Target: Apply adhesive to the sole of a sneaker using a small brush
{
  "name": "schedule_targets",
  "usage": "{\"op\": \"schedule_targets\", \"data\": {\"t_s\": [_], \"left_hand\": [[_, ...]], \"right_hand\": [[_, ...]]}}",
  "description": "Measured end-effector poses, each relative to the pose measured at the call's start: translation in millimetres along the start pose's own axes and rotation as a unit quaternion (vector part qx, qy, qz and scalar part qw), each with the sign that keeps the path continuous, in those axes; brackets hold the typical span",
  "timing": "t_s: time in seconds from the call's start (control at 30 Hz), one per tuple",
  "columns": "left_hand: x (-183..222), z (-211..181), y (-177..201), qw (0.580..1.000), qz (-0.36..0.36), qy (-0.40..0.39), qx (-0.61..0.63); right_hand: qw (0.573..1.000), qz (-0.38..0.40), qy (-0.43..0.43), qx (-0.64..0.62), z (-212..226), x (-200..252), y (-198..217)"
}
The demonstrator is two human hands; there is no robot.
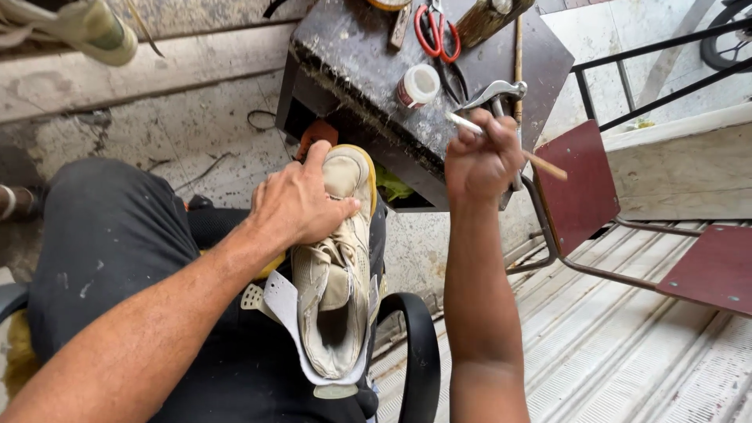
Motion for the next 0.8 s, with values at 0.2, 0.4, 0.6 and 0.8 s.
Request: {"op": "schedule_targets", "data": {"t_s": [0.2, 0.4, 0.6, 0.8], "left_hand": [[-3.9, 2.8, -4.9, 1.000, -0.026, -0.016, 0.005], [-2.5, 3.5, -3.6, 1.000, -0.016, -0.020, -0.007], [-6.2, 3.9, -5.8, 1.000, -0.011, -0.017, -0.002], [-9.8, 6.5, -8.5, 1.000, -0.004, -0.016, 0.003]], "right_hand": [[0.992, 0.113, 0.048, 0.035, 20.6, 100.7, -32.0], [0.905, 0.212, 0.214, 0.301, 8.9, 141.3, -74.4], [0.829, 0.233, 0.340, 0.378, 8.7, 155.4, -96.6], [0.771, 0.228, 0.432, 0.409, 4.6, 169.7, -108.7]]}}
Point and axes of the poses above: each hand's wrist, its own x-axis away from the middle knuckle, its own y-axis out of the back of the hand, z = x × y, the point moved 8 cm from there along -x, towards the middle knuckle, and after that the axes turned 5 degrees about -z, right-handed, at the moved point
